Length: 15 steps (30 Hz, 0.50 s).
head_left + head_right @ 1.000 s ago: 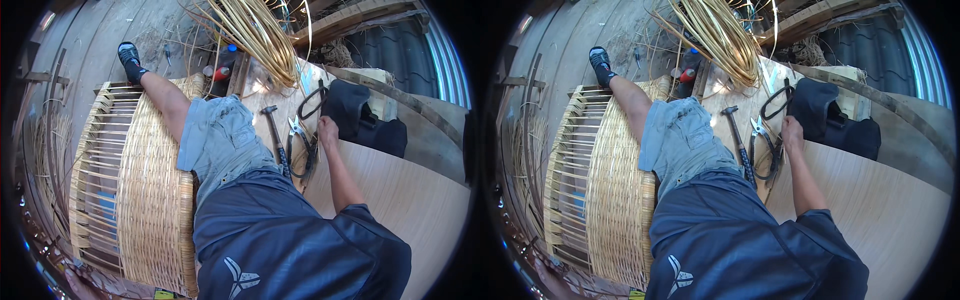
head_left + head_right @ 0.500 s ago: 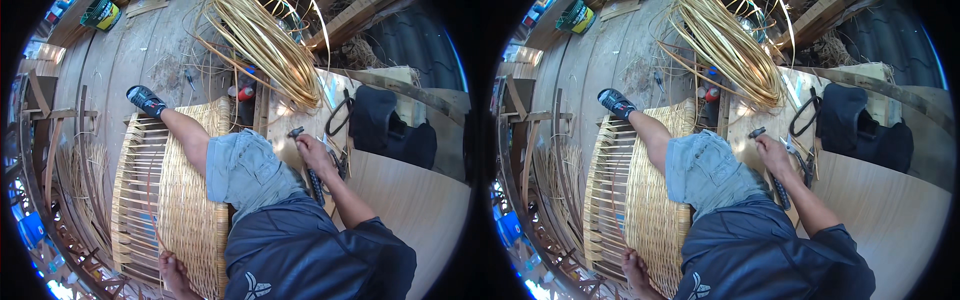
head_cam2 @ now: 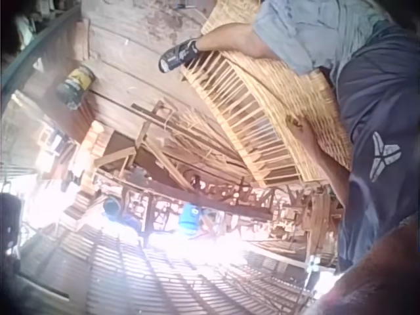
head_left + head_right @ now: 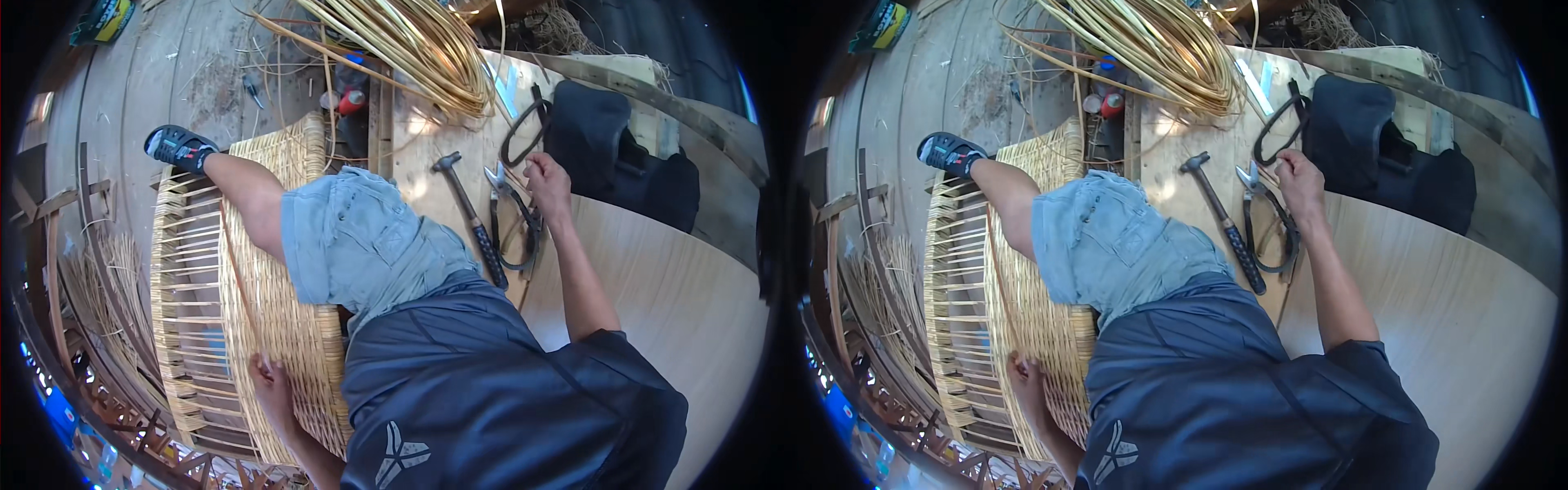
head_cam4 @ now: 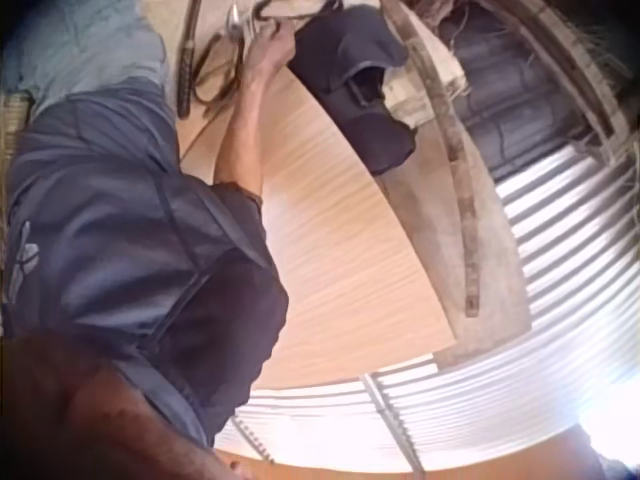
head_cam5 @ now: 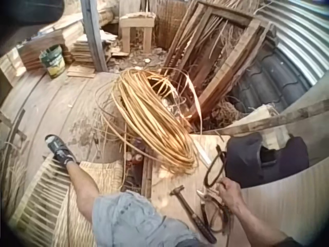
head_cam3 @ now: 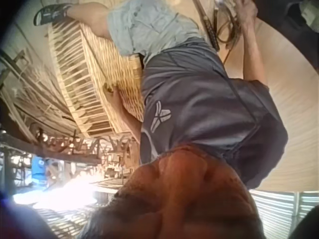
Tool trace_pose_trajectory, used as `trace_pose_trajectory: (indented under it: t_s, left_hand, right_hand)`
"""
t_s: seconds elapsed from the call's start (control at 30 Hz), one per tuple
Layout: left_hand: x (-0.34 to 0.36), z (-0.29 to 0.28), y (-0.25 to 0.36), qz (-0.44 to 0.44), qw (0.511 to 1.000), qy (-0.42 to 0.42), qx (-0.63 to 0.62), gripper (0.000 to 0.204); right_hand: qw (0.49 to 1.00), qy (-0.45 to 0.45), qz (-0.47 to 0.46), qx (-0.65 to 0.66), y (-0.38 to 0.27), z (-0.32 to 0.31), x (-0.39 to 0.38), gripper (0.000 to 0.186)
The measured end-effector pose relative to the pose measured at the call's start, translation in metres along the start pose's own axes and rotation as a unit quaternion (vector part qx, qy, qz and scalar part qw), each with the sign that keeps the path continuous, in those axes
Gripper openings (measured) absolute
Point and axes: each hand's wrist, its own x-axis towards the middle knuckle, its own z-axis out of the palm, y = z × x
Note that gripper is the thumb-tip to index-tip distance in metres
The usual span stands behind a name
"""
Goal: Weaving and assembling a bamboo or rattan birdcage.
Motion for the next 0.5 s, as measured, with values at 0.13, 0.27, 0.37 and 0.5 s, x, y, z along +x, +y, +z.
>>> trace_pose_trajectory:
  t_s: [0.13,0.27,0.37,0.5]
  left_hand:
    - [0.012,0.007,0.023,0.050,0.995,0.044,0.079,0.045]
    - [0.017,0.004,0.026,0.053,0.982,0.041,0.176,0.038]
    - [0.031,0.006,0.013,0.097,0.968,0.059,0.222,0.040]
    - [0.075,0.022,0.011,0.143,0.944,0.095,0.283,0.042]
  right_hand:
    - [0.999,0.045,0.003,-0.023,0.026,-0.006,-0.008,0.024]
    - [0.985,0.038,0.061,-0.160,0.060,-0.007,-0.019,0.023]
    - [0.946,-0.046,0.077,-0.310,0.078,-0.015,-0.037,0.025]
    - [0.933,-0.080,0.118,-0.331,0.085,-0.010,-0.062,0.033]
